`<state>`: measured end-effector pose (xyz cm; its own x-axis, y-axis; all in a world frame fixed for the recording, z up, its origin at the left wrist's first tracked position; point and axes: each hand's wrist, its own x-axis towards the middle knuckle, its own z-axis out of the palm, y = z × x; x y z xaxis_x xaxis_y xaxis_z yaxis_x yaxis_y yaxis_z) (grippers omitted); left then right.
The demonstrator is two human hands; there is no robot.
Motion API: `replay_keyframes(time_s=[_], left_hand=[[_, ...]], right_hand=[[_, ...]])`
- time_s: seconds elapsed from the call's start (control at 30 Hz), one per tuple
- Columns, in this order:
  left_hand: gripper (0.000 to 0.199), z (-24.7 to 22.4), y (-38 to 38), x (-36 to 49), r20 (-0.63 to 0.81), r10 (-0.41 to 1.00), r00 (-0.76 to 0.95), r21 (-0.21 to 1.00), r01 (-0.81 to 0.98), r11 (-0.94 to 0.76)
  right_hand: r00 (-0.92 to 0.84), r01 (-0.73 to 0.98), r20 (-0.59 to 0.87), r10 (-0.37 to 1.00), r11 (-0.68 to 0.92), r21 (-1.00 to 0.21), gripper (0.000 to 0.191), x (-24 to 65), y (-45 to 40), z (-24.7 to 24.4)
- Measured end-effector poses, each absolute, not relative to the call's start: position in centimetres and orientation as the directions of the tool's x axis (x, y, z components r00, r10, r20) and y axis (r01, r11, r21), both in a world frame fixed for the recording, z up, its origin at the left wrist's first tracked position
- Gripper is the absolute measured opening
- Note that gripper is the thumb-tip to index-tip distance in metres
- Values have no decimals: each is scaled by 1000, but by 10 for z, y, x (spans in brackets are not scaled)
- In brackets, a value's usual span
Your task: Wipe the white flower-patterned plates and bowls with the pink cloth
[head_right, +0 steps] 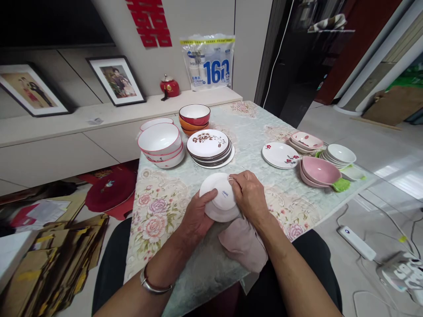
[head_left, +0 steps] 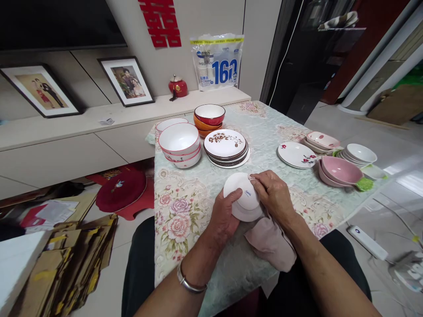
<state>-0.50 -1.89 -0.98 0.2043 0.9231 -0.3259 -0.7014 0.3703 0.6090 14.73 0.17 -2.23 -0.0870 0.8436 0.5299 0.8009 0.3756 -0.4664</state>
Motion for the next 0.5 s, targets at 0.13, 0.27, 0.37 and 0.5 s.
replay_keyframes(time_s=[0.13, 0.27, 0.37, 0.5], left_hand=[[56, -12, -16, -7, -359, 925, 127, 592, -735, 330], [54, -12, -16, -7, -386, 918, 88, 597, -735, 322], [52, -9, -19, -5, -379, 915, 142, 604, -711, 360], [52, -8, -23, -2, -389, 889, 242, 591, -675, 442]], right_hand=[[-95, 872, 427, 899, 283, -401, 22, 148, 0, -26], [-80, 903, 362, 929, 221, -369, 21, 146, 0, -25], [-75, 878, 431, 899, 264, -399, 18, 145, 1, -25], [-94, 830, 541, 836, 366, -421, 19, 143, 2, -25]])
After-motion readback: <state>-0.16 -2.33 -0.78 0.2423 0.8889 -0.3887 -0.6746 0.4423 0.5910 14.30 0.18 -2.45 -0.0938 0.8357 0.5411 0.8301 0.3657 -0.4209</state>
